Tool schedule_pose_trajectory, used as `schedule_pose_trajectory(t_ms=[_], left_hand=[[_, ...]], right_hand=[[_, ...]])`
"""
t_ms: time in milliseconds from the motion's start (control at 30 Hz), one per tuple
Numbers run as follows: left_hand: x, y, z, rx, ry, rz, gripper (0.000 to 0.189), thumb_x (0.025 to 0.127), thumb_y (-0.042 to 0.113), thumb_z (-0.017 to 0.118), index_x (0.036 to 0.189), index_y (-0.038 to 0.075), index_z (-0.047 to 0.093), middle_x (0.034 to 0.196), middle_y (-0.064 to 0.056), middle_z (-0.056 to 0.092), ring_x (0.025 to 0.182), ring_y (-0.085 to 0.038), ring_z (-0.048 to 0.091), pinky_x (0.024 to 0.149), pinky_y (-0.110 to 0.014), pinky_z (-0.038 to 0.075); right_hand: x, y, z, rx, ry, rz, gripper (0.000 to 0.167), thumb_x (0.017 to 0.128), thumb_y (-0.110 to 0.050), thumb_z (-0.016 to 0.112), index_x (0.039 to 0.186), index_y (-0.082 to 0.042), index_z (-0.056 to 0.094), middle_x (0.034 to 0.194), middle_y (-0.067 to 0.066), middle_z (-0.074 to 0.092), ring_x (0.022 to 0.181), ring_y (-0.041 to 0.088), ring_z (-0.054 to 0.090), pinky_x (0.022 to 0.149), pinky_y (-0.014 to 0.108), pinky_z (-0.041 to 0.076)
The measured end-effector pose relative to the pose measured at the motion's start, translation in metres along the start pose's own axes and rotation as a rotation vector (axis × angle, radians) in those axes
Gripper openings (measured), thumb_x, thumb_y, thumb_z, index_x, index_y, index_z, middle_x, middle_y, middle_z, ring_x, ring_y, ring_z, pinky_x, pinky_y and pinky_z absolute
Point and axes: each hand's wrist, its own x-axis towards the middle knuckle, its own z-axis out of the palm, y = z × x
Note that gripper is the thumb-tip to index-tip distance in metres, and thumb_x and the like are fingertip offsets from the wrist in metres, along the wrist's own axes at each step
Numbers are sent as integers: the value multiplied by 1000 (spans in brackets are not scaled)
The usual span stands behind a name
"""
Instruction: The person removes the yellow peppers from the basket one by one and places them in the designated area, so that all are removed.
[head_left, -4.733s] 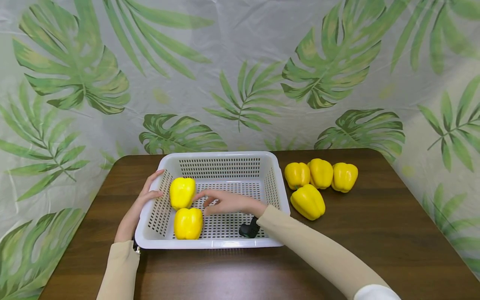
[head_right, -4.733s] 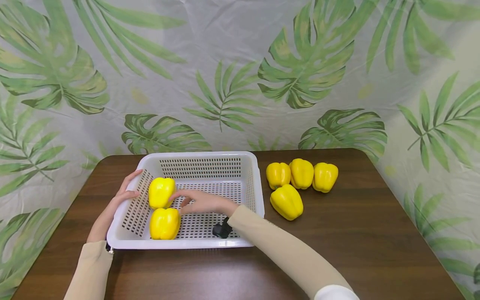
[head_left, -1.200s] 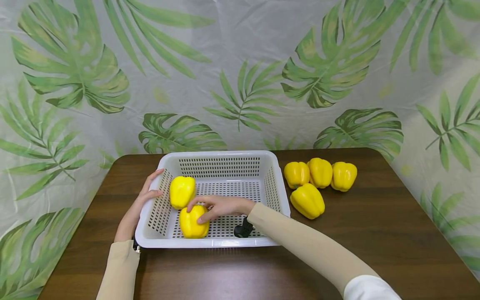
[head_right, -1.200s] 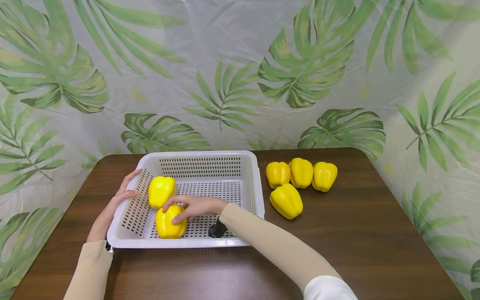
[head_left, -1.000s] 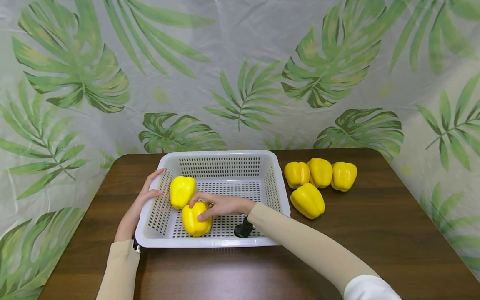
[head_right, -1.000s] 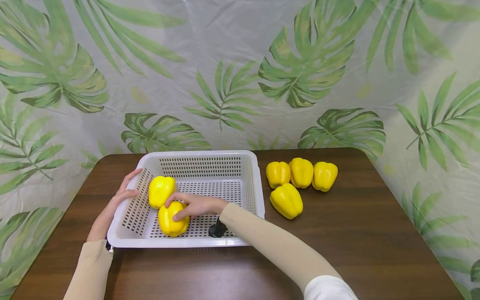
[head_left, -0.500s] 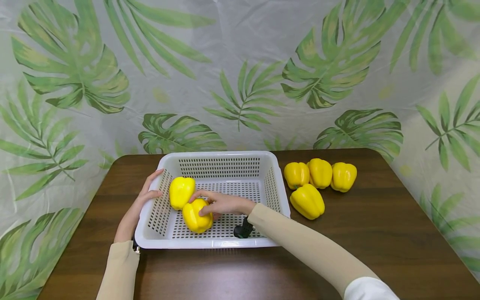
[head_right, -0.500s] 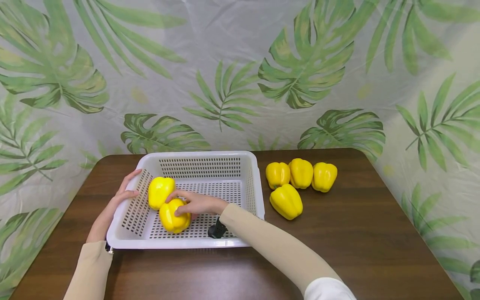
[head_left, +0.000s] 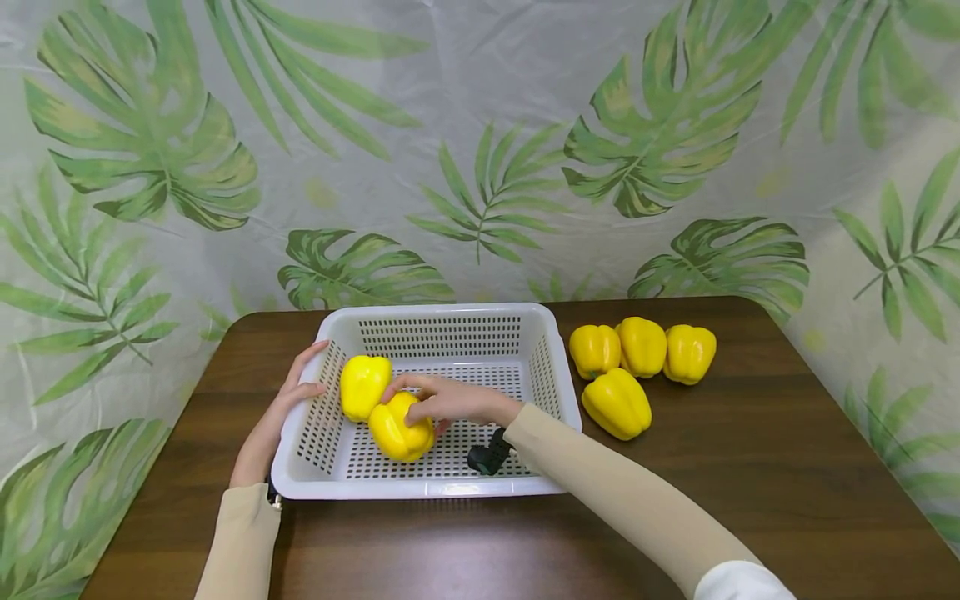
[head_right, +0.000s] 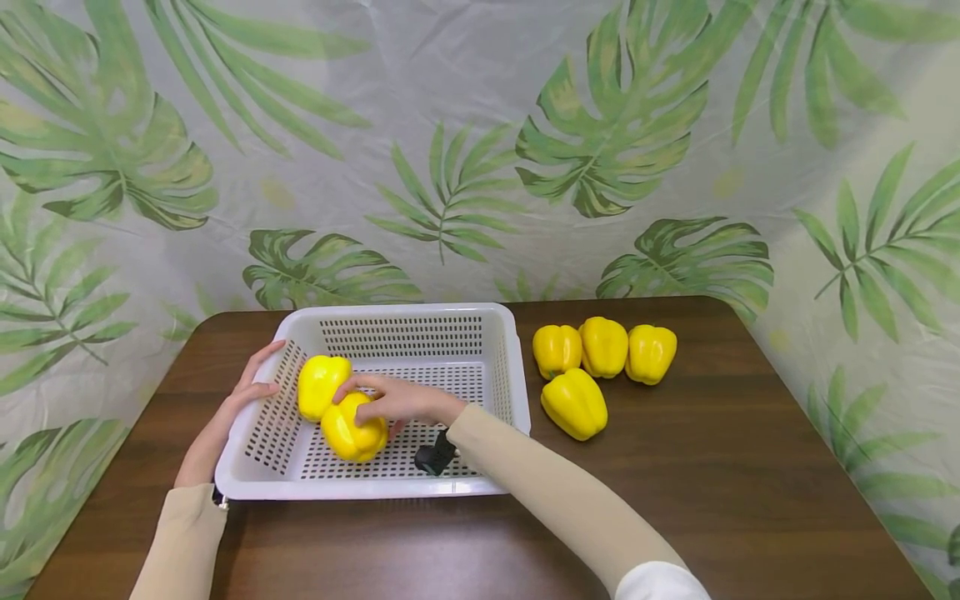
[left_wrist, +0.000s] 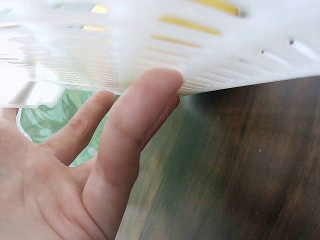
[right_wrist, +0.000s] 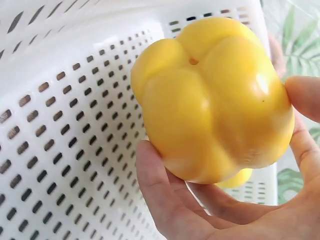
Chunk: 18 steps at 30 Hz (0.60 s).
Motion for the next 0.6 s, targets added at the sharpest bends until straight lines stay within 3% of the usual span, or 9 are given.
schedule_pose_trajectory(t_ms=[400,600], left_hand=[[-1,3,2,16,8,-37,65,91,1,34,144,39,31,151,-22,6,115,-17,41,82,-31,49],[-2,2,2,-8,-8,-10,67,91,-1,34,146,37,31,151,-21,5,115,-15,43,84,-31,48]], right_hand=[[-21,-6,-22,14,58,-77,41,91,-12,56,131,-18,50,131,5,46,105,25,52,75,40,53],[-31,-7,-30,39,71,-98,40,90,-11,56,130,-17,50,131,6,47,103,27,53,77,41,53]])
